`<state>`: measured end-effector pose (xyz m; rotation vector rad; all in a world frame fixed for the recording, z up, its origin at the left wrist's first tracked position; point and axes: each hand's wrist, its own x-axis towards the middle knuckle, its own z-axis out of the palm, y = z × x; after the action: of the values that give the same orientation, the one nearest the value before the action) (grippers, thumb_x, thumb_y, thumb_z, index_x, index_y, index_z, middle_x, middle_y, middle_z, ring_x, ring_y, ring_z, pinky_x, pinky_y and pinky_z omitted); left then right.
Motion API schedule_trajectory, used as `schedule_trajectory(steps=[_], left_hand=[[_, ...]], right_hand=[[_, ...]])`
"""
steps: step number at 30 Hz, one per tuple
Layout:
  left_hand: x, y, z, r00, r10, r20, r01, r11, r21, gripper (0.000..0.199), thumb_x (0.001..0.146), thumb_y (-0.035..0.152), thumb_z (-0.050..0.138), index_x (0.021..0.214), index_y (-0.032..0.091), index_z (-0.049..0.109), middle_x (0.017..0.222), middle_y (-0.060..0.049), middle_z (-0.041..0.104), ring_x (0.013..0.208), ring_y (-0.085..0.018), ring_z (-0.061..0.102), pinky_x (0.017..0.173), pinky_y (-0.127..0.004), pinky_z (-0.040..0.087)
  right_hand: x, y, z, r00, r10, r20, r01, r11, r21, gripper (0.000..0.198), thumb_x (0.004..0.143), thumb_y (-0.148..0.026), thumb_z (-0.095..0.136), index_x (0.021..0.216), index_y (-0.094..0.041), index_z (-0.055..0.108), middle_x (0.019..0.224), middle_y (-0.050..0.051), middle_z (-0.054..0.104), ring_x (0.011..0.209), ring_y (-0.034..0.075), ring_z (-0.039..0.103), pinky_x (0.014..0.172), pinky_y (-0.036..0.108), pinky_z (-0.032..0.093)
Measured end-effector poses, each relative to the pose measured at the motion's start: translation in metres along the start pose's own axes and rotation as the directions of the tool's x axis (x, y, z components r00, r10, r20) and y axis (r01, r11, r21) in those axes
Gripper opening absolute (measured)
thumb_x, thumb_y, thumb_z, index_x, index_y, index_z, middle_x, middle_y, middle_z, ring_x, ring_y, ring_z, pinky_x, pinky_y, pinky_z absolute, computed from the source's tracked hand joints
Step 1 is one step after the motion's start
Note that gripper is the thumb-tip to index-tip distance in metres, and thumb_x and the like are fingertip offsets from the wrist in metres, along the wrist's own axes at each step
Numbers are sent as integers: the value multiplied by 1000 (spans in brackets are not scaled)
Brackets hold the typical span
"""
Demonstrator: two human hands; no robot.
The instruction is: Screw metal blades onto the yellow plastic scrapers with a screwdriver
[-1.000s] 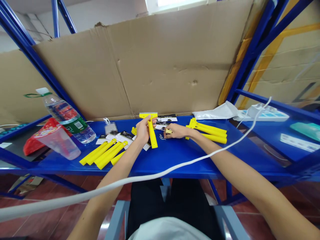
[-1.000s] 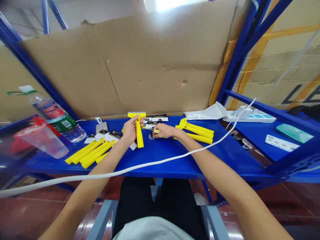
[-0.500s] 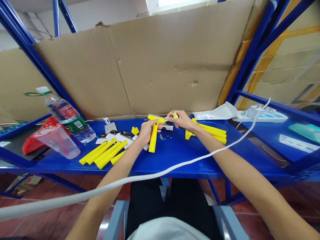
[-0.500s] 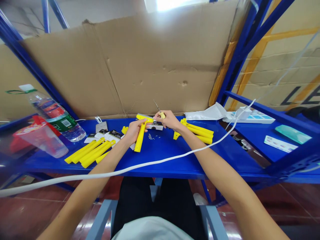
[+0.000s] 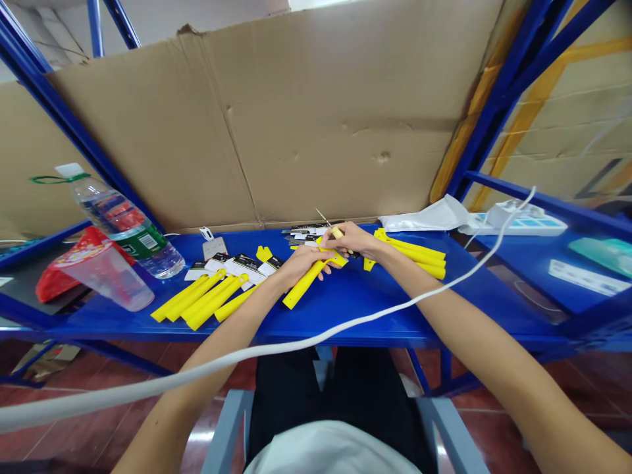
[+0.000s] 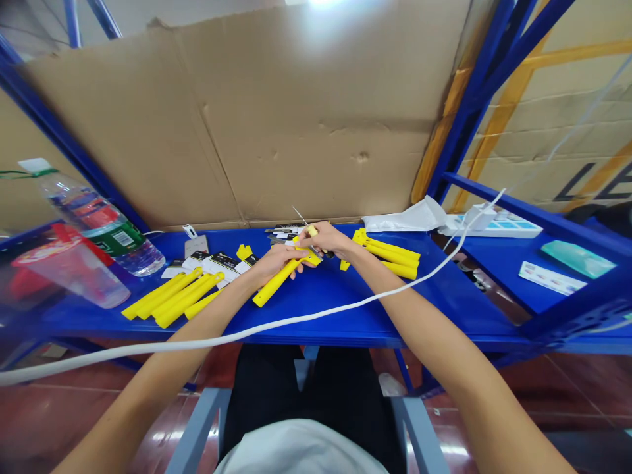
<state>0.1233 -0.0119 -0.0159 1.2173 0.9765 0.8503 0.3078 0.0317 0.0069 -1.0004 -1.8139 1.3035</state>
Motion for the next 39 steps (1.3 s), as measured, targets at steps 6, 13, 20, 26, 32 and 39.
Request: schedule_trajectory(steps=[6, 13, 20, 26, 32, 39], left_hand=[[-5, 4, -1, 1000, 0, 30, -2, 999, 54, 21, 88, 28, 84, 92, 8, 83, 79, -19, 81, 47, -13, 60, 41, -24, 43], [-10, 9, -3, 995, 2, 98, -14, 993, 120, 29, 84, 35, 89, 89, 7, 84, 69, -15, 77, 42, -11, 54, 39, -24, 37], [-11, 9, -3, 994, 12, 110, -30, 986, 161, 31, 85, 38, 87, 88, 7, 84, 68, -14, 76, 42, -11, 55, 40, -24, 39], [-13, 12, 1, 997, 14, 78, -22, 994, 111, 26, 87, 34, 84, 89, 8, 83, 72, -15, 78, 44, -12, 56, 40, -23, 38], [-13, 12, 3, 998, 4, 65, -9, 997, 77, 20, 89, 28, 83, 88, 8, 81, 72, -16, 78, 44, -12, 56, 39, -24, 38], [-7, 7, 0, 998, 53, 32, -56, 995, 85, 26, 88, 32, 85, 92, 7, 80, 80, -19, 80, 50, -13, 61, 41, -23, 43]], right_hand=[[4, 2, -3, 994, 105, 41, -108, 991, 78, 56, 60, -42, 103, 91, -22, 61, 53, -11, 48, 46, 8, 38, 38, 20, 38], [-1, -4, -6, 976, 146, 164, -161, 983, 83, 47, 72, -47, 97, 73, -21, 58, 49, -8, 47, 42, 7, 38, 36, 21, 39], [0, -2, -7, 976, 124, 179, -141, 986, 91, 49, 75, -51, 95, 73, -21, 56, 47, -9, 45, 40, 7, 38, 37, 21, 40], [3, 3, -7, 986, 64, 157, -77, 994, 83, 52, 70, -51, 99, 77, -22, 57, 47, -10, 47, 41, 7, 38, 38, 20, 41], [2, 3, -9, 984, 57, 168, -65, 997, 48, 50, 74, -53, 96, 73, -21, 57, 46, -8, 48, 40, 8, 40, 37, 20, 40], [0, 0, -6, 993, 36, 114, -43, 997, 61, 52, 71, -52, 99, 77, -22, 57, 48, -10, 46, 41, 7, 39, 37, 21, 41]])
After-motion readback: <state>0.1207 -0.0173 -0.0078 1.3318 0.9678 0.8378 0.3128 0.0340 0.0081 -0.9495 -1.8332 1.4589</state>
